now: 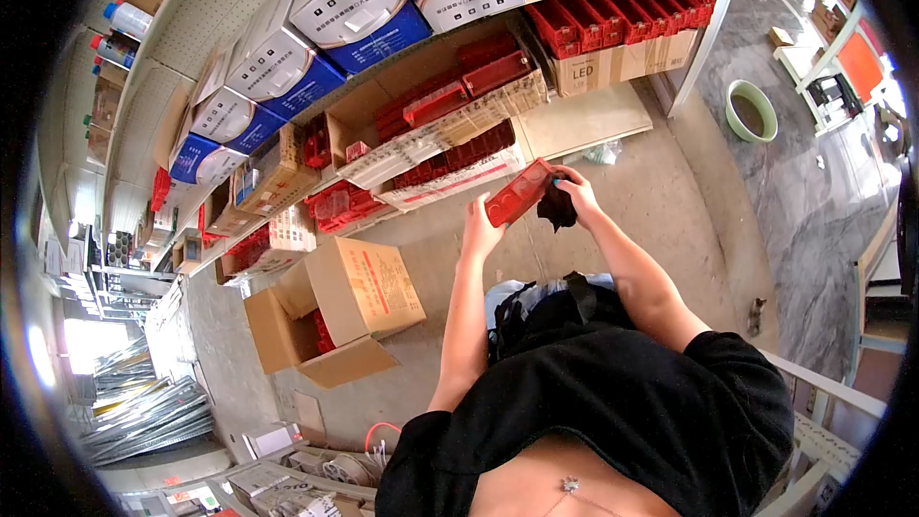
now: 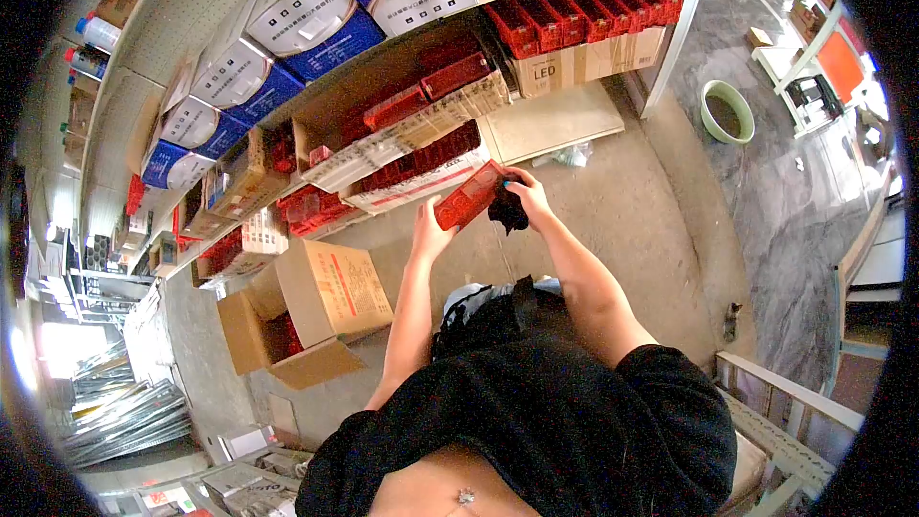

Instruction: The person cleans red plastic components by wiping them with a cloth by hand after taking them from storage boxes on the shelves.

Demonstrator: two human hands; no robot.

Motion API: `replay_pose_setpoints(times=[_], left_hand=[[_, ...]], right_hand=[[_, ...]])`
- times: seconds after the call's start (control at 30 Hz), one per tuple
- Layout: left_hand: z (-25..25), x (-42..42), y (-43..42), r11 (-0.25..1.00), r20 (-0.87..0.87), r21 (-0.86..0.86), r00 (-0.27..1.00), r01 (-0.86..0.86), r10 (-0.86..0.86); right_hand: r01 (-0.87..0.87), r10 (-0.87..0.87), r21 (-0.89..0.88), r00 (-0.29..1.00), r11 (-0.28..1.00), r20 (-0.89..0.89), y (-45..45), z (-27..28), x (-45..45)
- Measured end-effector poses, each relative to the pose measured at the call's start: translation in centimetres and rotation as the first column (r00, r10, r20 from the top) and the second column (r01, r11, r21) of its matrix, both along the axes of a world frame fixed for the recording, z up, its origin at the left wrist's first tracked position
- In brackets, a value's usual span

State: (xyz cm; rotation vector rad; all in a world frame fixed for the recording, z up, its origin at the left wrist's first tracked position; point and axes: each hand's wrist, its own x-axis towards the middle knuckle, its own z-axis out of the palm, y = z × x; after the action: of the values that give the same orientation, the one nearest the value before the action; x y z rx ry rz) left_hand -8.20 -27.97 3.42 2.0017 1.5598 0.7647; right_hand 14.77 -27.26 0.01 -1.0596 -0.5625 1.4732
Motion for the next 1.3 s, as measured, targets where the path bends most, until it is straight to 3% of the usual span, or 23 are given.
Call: replay_pose_setpoints(times=[0.13,0.23,0.33,0.43,0.5,0.6,0.73,0.83,0.87,0.97,1.0,1.13,1.3], left_hand=[[-0.5,0.9,0.2,0.993,-0.203,0.089,0.974,-0.080,0.096],[0.5,1.6,-0.1,0.978,-0.252,0.080,0.945,-0.192,0.206],[2.7,2.6,-0.6,0.966,-0.464,0.109,0.847,-0.236,0.259],[0.3,1.8,0.0,0.956,-0.427,0.277,0.880,-0.093,0.209],[-0.8,2.2,0.0,0.971,-0.391,0.194,0.896,-0.141,0.209],[-1.7,2.5,-0.7,0.970,-0.393,0.193,0.895,-0.144,0.211],[-1.8,2.7,-1.5,0.978,-0.408,0.143,0.892,-0.149,0.195],[-1.4,3.0,-1.9,0.970,-0.450,0.208,0.869,-0.123,0.206],[-1.3,3.2,-2.0,0.974,-0.466,0.199,0.863,-0.112,0.194],[-0.7,3.8,-2.2,0.980,-0.486,0.188,0.861,-0.062,0.147],[-0.3,4.1,-2.4,0.980,-0.476,0.195,0.871,-0.034,0.125],[0.0,5.1,-2.7,0.968,-0.461,0.251,0.878,-0.006,0.125],[-0.6,5.3,-2.9,0.955,-0.400,0.273,0.889,-0.115,0.221]], right_hand=[[-0.018,0.016,0.020,0.996,1.000,0.090,-0.5,-0.2,-1.3],[-0.015,0.010,0.035,0.988,0.999,0.157,-0.7,-0.3,-1.6],[-0.032,0.024,0.035,0.978,0.999,0.207,-1.2,0.8,-1.8],[-0.050,0.039,0.033,0.963,0.998,0.268,-1.4,1.3,-1.9],[-0.071,0.061,0.020,0.942,0.997,0.331,-1.2,1.0,-1.9],[-0.106,0.108,-0.051,0.648,0.993,0.754,-1.8,2.4,-1.9],[-0.096,0.008,0.016,0.246,0.995,0.969,-2.2,2.8,-2.5],[-0.265,-0.039,0.087,0.181,0.960,0.983,-2.3,3.8,-3.1],[-0.281,0.024,0.011,0.122,0.960,0.992,-2.6,5.0,-3.5],[-0.341,-0.209,0.223,0.076,0.913,0.975,-2.5,3.8,-4.3],[-0.371,-0.124,0.145,0.080,0.917,0.989,-2.5,4.2,-4.3],[-0.383,-0.197,0.166,-0.043,0.909,0.979,-1.9,2.4,-5.0],[-0.489,-0.181,0.101,-0.121,0.866,0.976,-1.5,3.2,-5.6]])
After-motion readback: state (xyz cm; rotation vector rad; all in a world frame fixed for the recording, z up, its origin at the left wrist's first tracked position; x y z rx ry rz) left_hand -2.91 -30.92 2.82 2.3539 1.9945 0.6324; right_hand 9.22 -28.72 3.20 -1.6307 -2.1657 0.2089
